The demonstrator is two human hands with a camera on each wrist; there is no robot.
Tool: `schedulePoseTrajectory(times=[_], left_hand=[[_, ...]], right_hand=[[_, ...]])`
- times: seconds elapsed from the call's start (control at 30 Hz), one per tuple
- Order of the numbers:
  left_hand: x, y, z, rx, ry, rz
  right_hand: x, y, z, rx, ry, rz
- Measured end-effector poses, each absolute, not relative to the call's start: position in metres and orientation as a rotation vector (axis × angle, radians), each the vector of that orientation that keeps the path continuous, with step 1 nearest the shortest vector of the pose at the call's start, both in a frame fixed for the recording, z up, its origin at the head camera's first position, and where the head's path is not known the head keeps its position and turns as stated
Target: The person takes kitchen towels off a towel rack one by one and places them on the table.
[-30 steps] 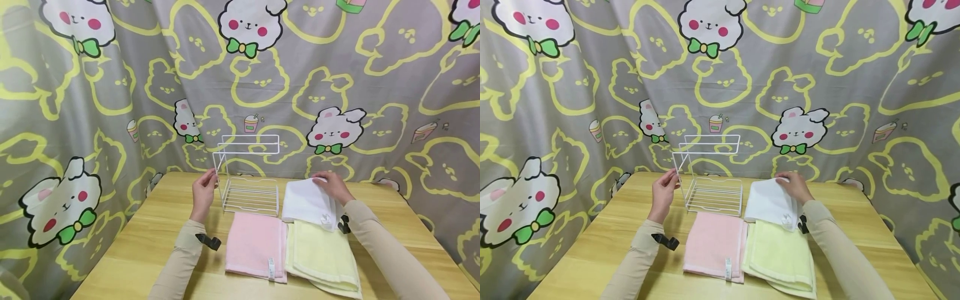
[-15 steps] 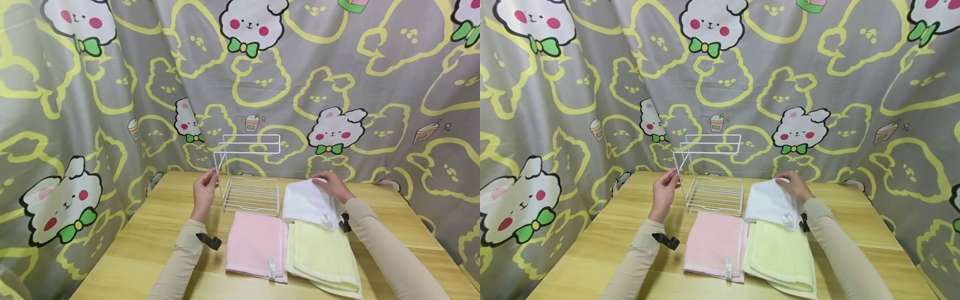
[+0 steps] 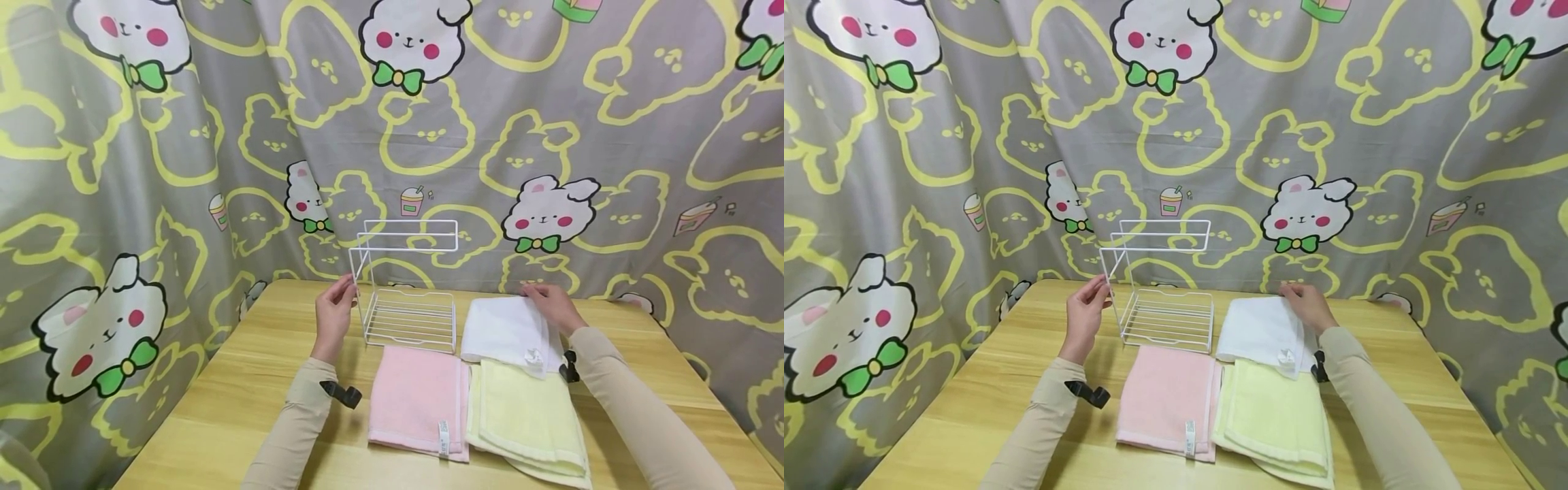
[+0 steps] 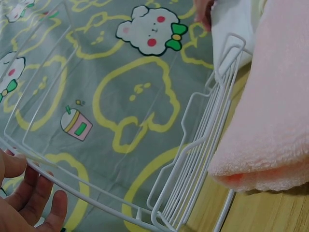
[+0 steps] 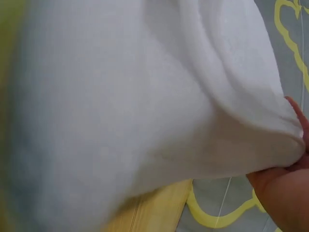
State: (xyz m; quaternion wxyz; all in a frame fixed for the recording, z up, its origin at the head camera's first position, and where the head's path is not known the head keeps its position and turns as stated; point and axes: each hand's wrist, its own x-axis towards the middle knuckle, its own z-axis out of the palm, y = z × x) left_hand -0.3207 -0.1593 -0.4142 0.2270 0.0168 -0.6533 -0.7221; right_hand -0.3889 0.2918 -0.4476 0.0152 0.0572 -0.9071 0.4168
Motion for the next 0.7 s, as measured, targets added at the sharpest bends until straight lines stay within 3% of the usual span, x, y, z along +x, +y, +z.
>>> schedulePoseTrajectory(times=[0.7], left_hand=[[-0.324,-0.157,-0.419,0.010,-1.812,-1.934]], right_hand=[[-0.377,0.312,-0.449,0.139,-2.788,1.419]])
